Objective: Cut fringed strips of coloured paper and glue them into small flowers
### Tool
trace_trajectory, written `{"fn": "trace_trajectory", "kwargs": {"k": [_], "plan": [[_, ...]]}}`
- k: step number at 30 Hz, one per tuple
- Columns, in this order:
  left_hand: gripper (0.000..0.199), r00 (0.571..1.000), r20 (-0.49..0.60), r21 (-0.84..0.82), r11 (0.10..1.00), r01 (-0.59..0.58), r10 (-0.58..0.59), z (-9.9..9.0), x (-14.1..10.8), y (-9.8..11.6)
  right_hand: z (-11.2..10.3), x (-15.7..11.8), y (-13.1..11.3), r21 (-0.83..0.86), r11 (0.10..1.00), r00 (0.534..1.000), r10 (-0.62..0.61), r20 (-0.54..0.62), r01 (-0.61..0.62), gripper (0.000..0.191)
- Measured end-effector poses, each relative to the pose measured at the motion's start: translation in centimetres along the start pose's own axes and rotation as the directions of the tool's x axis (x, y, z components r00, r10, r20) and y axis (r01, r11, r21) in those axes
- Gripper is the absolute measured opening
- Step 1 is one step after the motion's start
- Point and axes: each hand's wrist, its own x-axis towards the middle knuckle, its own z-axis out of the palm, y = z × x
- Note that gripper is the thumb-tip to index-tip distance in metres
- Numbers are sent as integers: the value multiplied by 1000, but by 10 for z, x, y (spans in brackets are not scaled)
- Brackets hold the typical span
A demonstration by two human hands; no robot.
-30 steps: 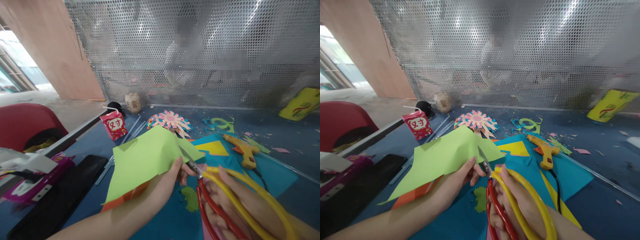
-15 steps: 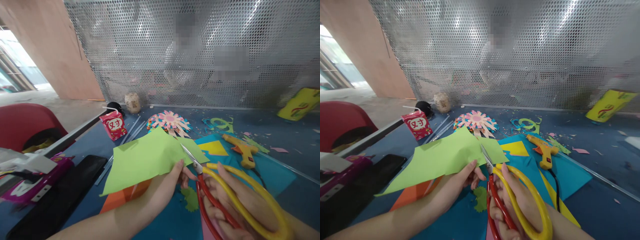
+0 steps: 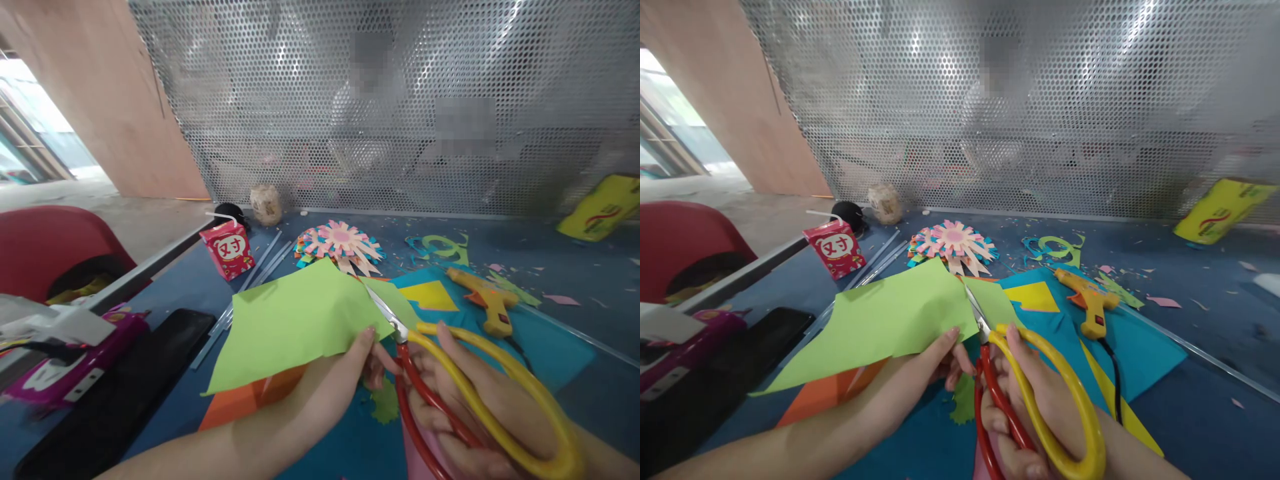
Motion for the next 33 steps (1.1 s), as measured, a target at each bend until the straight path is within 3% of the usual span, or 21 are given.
{"fn": "trace_trajectory", "kwargs": {"k": [3,8,11,18,25,31,33], "plan": [[55,1000,-9,3,1000,-5,5,-1,1,-2,2,-3,-6,-91,991,988,106,112,-96,100],[56,1000,-3,16,1000,-10,10,2,-2,3,6,-1,-4,108,994,997,-19,73,11,95],[55,998,30,7,999,-50,50,3,-7,5,6,0,-2,172,985,999,-19,50,10,93],[54,1000,12,16,1000,-22,22,3,-8,4,8,-6,-10,-113,986,987,132,97,-121,100],[56,999,45,68,998,-12,9,5,-12,8,21,-6,-10,136,991,997,-3,-78,13,92],[54,997,66,61,998,-32,28,6,-15,11,16,-6,-12,-22,996,987,81,-139,-85,96],[54,998,70,55,998,4,-8,9,-17,12,15,-5,-11,-51,997,991,46,-127,-53,94]]}}
